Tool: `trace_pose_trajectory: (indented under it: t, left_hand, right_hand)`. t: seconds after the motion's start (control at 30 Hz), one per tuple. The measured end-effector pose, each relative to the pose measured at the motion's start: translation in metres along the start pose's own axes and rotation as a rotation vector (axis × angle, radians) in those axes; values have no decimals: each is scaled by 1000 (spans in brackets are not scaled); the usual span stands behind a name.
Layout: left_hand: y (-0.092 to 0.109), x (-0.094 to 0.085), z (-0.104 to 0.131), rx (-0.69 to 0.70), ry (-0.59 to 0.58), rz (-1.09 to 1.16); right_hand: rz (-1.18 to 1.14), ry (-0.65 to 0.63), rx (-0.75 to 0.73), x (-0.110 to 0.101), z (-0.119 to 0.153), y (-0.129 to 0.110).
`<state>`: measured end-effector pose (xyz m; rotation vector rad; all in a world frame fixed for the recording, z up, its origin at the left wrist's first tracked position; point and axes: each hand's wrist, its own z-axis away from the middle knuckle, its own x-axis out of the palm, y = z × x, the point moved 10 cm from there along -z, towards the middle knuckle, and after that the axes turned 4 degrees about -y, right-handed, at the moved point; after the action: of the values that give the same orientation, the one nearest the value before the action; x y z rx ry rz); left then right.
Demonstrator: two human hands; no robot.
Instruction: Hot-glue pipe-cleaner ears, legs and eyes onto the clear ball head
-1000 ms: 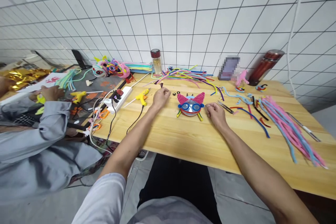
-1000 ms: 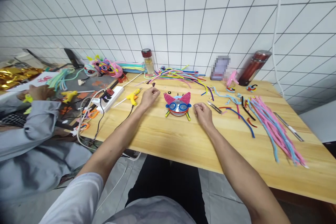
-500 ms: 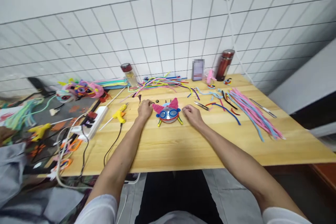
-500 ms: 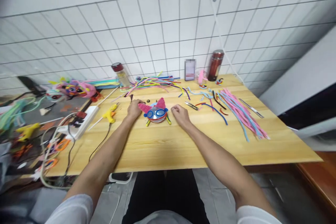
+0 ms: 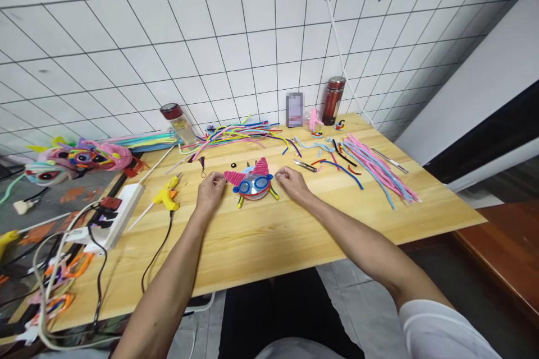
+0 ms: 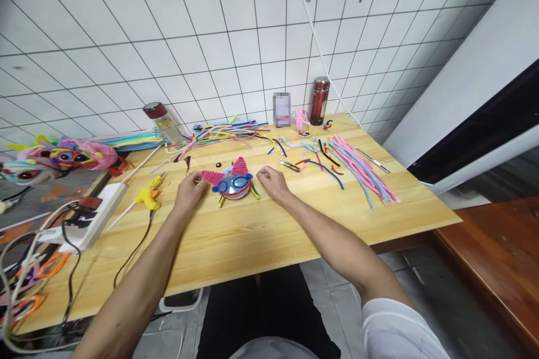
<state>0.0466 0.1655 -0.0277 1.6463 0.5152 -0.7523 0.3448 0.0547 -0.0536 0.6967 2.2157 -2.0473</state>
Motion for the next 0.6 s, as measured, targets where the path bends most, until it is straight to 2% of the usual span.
trace_pose_trajectory:
  t: [0.17,0.37,0.6]
  left_hand:
    - [4,4,10,48,11,-28]
    - [9,5,3,105,22,-70]
    - [13,12,0,153,-24,-117]
  right_hand:
    - [19,6,7,-2,1,-2]
    - [30,7,14,-1,1,-2]
    - [52,4,1,-1,2,-3]
